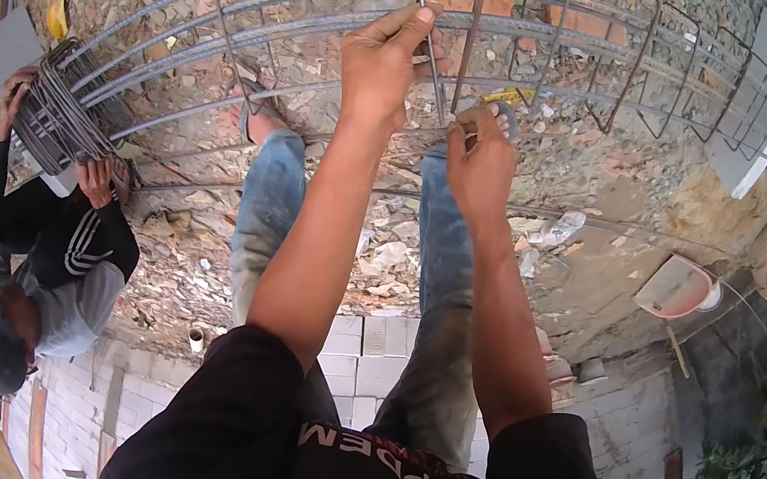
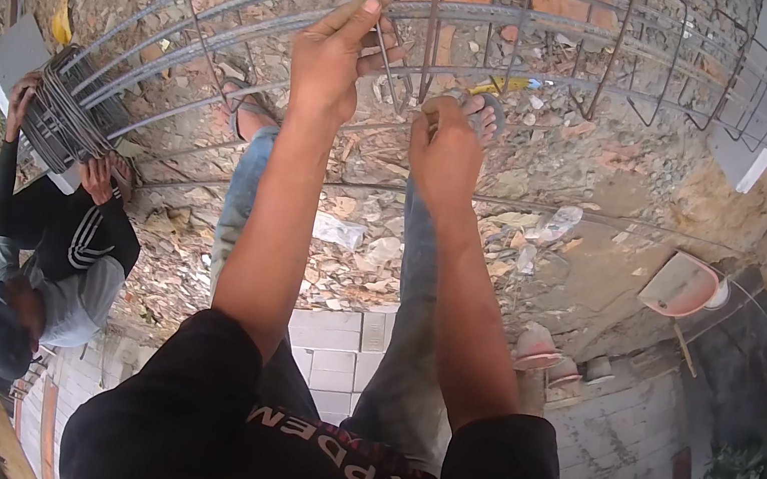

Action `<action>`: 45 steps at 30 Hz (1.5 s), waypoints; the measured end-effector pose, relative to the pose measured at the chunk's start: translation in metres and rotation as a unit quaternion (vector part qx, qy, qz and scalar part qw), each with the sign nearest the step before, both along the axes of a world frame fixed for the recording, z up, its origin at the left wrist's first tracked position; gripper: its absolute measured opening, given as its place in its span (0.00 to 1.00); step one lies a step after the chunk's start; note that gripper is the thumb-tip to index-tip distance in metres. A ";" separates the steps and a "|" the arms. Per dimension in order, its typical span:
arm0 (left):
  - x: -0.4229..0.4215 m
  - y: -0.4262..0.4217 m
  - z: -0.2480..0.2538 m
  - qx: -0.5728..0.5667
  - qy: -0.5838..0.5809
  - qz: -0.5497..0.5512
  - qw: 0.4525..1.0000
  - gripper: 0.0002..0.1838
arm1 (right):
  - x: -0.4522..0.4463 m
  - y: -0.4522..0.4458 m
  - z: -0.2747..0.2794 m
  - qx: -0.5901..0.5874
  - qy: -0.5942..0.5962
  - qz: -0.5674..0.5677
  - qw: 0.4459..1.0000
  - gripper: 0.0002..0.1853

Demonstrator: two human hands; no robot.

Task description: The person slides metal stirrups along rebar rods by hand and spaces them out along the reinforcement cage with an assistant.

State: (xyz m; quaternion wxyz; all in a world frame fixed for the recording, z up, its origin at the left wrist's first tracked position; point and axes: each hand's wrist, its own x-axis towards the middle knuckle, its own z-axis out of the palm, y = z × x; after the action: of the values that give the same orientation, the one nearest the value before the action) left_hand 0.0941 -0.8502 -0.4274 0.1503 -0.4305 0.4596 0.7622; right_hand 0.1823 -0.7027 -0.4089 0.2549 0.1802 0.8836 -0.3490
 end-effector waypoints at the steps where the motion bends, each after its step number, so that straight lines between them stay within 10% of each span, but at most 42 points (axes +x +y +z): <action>1: 0.000 -0.005 0.002 -0.002 -0.001 0.001 1.000 0.15 | 0.002 -0.001 -0.001 -0.014 0.010 -0.022 1.000 0.05; 10: 0.037 -0.070 -0.021 -0.337 -0.023 -0.230 0.913 0.12 | -0.075 -0.017 -0.008 0.121 0.061 0.051 0.989 0.13; 17: 0.026 -0.090 -0.019 -0.251 -0.036 -0.098 0.962 0.12 | -0.073 -0.033 -0.032 0.086 0.127 0.102 0.983 0.11; 25: 0.028 -0.125 -0.004 -0.420 -0.017 -0.358 0.834 0.18 | -0.072 -0.050 -0.022 0.156 0.084 0.023 0.984 0.18; 28: 0.030 -0.164 -0.003 -0.320 -0.078 -0.281 0.901 0.20 | -0.072 -0.064 -0.005 0.169 0.091 -0.003 0.981 0.22; 40: 0.083 -0.222 0.003 -0.386 -0.050 -0.333 0.859 0.15 | -0.051 -0.104 -0.019 0.230 0.088 -0.134 0.960 0.21; 45: 0.086 -0.234 -0.002 -0.402 -0.030 -0.340 0.850 0.15 | -0.082 -0.061 -0.034 0.286 0.076 0.013 0.955 0.15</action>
State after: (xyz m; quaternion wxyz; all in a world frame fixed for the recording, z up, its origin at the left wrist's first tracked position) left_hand 0.1798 -1.0841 -0.4294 0.2278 -0.2931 0.8384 0.3991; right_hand 0.1003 -0.7633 -0.4428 0.1294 0.2072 0.9654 -0.0915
